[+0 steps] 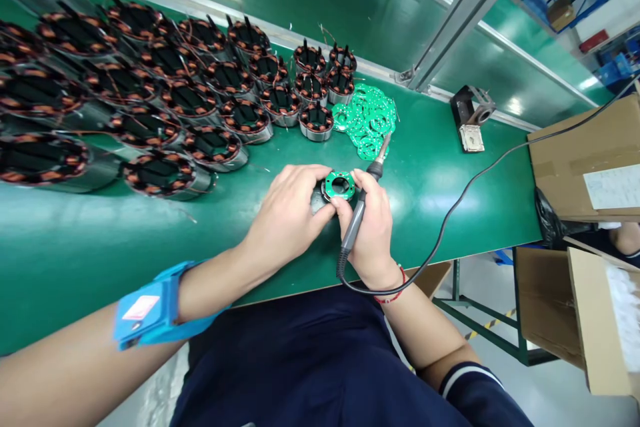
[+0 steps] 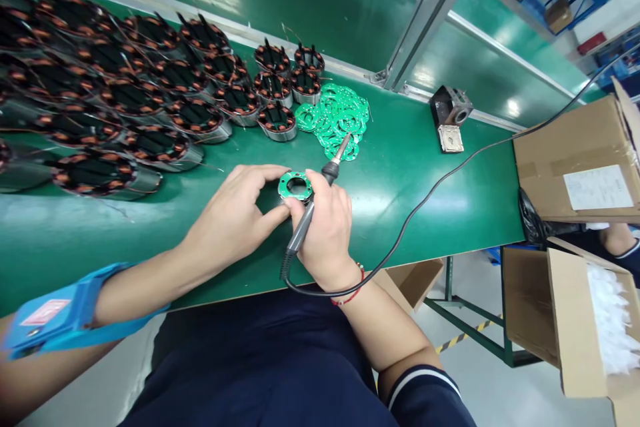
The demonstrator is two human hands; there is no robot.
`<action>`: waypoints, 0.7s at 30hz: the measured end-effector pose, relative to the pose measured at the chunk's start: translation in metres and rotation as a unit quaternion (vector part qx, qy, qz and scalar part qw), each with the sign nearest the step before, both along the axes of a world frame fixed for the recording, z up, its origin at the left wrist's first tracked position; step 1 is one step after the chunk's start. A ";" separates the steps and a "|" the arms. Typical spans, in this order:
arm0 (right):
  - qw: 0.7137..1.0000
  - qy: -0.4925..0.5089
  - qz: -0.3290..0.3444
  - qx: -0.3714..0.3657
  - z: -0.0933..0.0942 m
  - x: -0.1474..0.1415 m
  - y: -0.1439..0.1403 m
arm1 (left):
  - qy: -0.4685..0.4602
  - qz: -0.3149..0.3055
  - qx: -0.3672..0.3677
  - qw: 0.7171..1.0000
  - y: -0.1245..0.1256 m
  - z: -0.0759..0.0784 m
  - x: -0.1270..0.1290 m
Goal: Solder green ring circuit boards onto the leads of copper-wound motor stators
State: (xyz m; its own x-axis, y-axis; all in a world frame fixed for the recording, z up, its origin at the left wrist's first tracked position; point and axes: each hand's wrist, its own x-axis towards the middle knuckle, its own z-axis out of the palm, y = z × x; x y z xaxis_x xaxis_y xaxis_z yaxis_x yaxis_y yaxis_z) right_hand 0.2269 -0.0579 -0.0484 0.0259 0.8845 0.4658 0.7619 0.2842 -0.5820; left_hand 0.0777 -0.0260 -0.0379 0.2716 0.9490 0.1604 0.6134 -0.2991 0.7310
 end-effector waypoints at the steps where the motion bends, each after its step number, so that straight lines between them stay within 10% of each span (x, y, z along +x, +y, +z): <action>1: 1.000 0.000 -0.001 0.003 0.000 0.000 0.000 | -0.012 -0.001 -0.007 1.000 0.000 0.000 0.001; 14: 0.999 0.037 0.031 -0.005 -0.008 0.005 0.007 | -0.078 -0.017 -0.039 0.996 0.010 -0.011 -0.002; 21: 0.989 0.140 0.014 0.044 -0.012 0.021 0.003 | 0.112 -0.139 0.029 0.984 -0.009 0.013 -0.012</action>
State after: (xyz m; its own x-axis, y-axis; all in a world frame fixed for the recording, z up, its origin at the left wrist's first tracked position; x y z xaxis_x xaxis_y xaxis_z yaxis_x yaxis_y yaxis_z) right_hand 0.2477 -0.0554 -0.0601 0.1416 0.8431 0.5189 0.5653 0.3614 -0.7415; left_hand 0.0659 -0.0345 -0.0252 0.5531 0.8247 0.1183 0.6461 -0.5142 0.5641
